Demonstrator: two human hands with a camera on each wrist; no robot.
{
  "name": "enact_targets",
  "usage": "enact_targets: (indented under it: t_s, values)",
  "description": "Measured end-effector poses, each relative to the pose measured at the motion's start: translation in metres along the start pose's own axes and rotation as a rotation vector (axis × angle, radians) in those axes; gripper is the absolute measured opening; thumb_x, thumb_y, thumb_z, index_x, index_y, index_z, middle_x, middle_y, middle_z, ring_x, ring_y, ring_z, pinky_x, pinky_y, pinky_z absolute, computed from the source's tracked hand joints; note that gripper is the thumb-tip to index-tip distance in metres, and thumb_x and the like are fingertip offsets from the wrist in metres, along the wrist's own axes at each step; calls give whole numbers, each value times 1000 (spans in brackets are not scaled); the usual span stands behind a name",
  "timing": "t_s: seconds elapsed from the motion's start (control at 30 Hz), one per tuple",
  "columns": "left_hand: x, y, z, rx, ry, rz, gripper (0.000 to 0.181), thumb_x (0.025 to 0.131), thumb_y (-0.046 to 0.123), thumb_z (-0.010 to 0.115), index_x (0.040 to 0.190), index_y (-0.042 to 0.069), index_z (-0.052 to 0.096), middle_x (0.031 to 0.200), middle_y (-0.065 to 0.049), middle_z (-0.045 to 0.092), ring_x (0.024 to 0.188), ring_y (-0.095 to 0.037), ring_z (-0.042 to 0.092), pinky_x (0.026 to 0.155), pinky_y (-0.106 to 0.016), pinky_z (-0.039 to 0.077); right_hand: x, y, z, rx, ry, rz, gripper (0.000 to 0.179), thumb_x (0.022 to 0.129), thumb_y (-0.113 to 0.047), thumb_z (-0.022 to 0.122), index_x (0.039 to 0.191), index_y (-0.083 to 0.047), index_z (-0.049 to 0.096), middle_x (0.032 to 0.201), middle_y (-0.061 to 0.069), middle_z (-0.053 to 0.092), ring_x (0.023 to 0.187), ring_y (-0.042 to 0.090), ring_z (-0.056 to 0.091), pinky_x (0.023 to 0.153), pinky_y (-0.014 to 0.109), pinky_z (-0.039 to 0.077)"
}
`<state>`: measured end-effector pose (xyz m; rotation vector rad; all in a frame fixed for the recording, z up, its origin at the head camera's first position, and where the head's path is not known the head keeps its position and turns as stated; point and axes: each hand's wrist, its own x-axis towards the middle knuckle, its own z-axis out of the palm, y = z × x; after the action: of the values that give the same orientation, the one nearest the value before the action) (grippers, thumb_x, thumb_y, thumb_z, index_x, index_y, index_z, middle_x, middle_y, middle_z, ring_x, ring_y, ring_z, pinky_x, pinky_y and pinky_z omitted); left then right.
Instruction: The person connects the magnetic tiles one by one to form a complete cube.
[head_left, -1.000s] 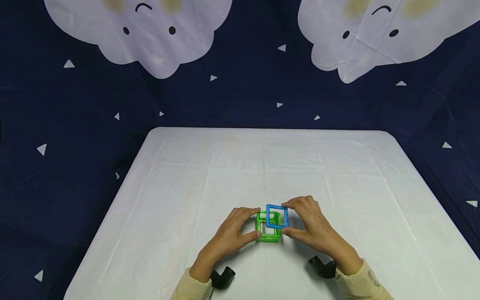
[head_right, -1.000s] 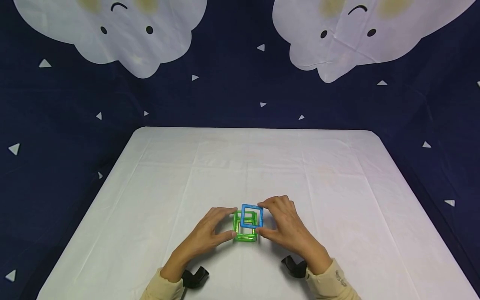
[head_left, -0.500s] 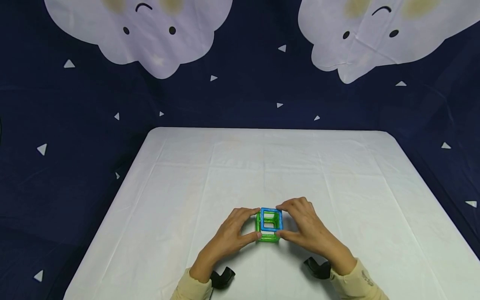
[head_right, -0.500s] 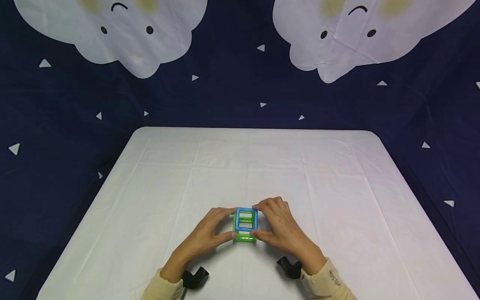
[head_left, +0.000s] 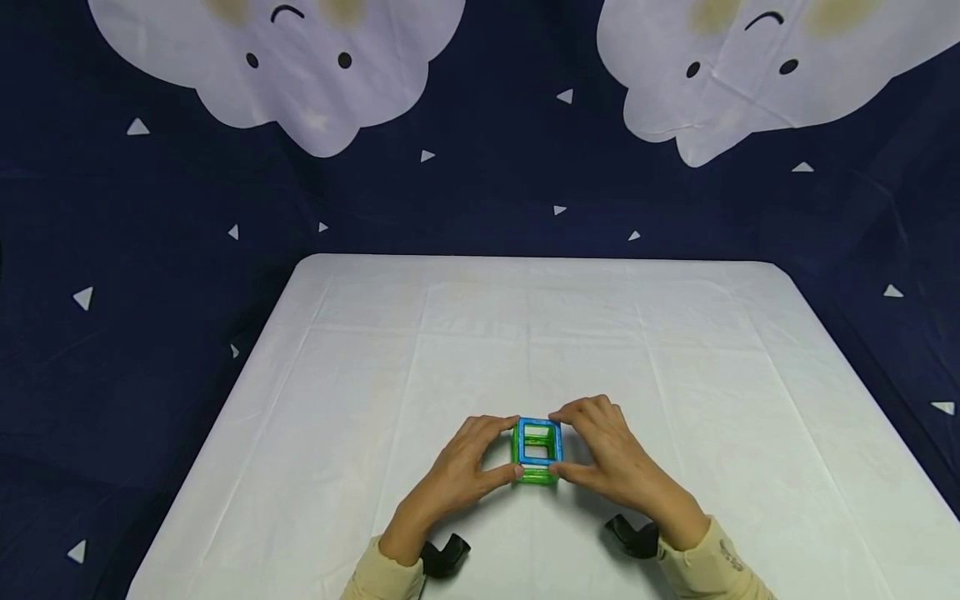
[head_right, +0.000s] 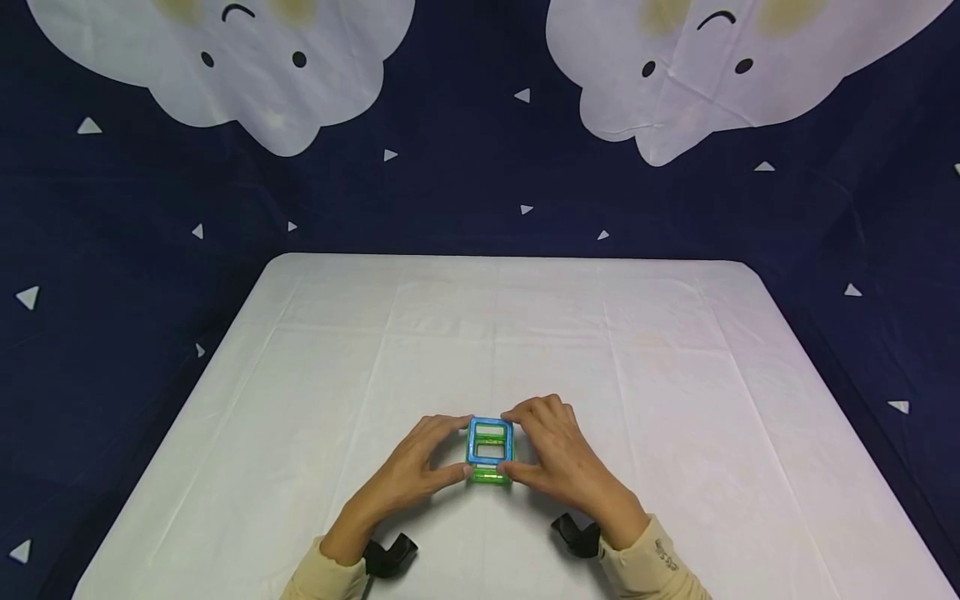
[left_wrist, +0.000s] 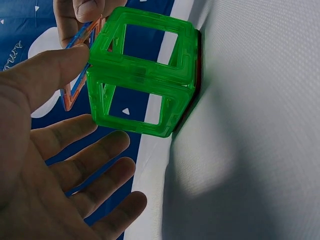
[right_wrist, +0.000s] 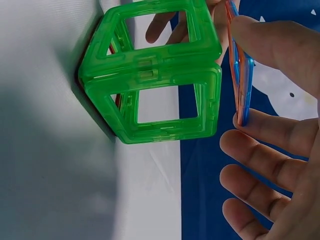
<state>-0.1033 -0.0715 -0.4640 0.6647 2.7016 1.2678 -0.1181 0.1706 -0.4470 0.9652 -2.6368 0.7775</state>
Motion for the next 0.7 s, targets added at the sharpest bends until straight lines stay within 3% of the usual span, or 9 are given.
enact_targets:
  t_s: [0.7]
  values:
    - [0, 2, -1, 1, -12, -1, 59, 83, 40, 70, 136, 25, 48, 129, 7, 55, 122, -11, 46, 102, -41, 42, -2, 2, 2, -13, -14, 8, 60, 64, -35, 85, 114, -12, 60, 112, -3, 56, 103, 12, 42, 90, 36, 35]
